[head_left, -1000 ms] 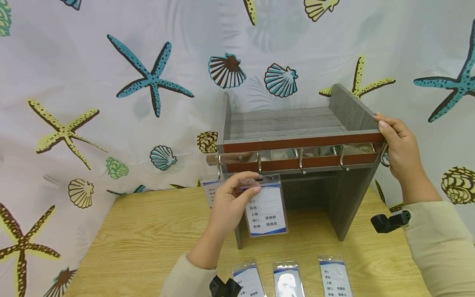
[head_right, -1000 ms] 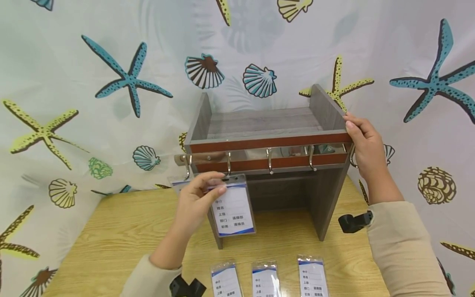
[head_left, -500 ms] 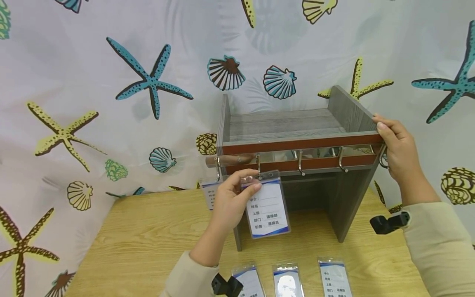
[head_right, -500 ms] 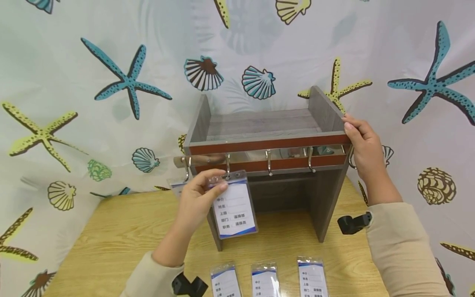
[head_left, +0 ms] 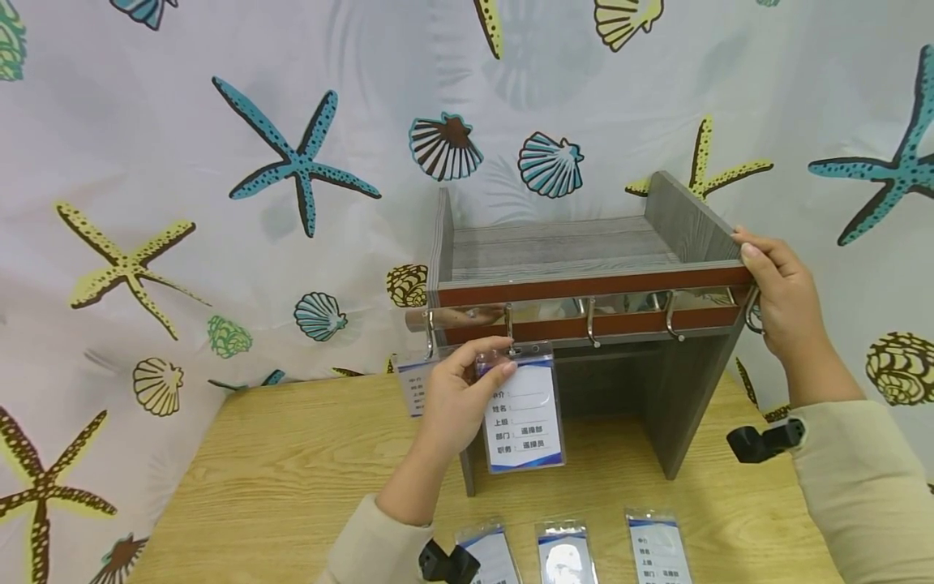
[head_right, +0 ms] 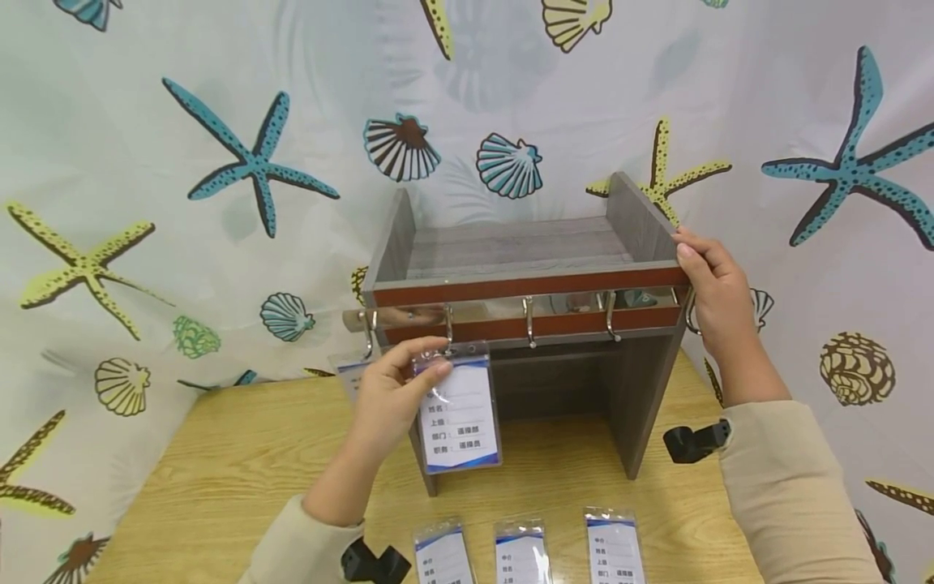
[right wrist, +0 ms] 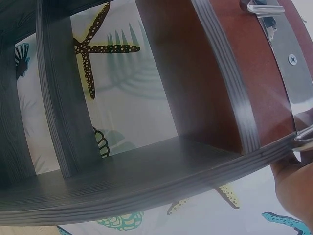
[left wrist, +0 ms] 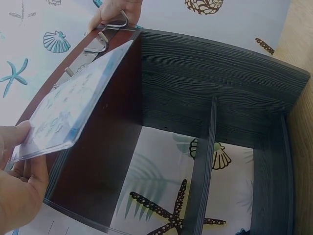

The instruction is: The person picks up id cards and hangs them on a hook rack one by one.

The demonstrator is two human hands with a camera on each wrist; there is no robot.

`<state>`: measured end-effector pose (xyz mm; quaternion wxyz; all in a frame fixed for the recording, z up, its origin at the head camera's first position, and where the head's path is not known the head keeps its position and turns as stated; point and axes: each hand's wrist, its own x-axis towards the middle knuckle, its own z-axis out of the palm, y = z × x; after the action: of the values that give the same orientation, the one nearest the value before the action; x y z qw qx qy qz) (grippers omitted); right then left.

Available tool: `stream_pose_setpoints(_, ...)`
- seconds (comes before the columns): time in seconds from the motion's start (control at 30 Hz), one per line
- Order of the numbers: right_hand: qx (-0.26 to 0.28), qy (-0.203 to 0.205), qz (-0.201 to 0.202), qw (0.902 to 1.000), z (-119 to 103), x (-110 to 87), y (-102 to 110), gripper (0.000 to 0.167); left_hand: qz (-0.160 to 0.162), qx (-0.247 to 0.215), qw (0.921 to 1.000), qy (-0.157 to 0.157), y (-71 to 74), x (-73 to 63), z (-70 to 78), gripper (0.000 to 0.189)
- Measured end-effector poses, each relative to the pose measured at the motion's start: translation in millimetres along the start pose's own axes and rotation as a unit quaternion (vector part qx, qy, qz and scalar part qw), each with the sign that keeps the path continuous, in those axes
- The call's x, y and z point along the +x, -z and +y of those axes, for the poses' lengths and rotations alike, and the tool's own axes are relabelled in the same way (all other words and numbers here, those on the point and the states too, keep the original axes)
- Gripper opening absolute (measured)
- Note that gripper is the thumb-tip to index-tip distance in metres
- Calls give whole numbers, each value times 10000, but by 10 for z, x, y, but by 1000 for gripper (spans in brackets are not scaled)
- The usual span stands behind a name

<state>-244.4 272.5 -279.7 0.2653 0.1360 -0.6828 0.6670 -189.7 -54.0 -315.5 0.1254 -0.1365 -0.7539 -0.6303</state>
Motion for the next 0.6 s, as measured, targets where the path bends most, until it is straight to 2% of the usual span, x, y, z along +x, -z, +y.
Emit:
stream_pose_setpoints(0.37, 56, 2, 45, 10000, 0, 4, 3, 23, 20, 89, 10000, 16, 0, 9, 20, 23)
stream_pose_setpoints(0.6, 76, 11, 47, 10000, -4, 8, 7, 22, 13, -30, 9997, -259, -10, 21, -27, 23)
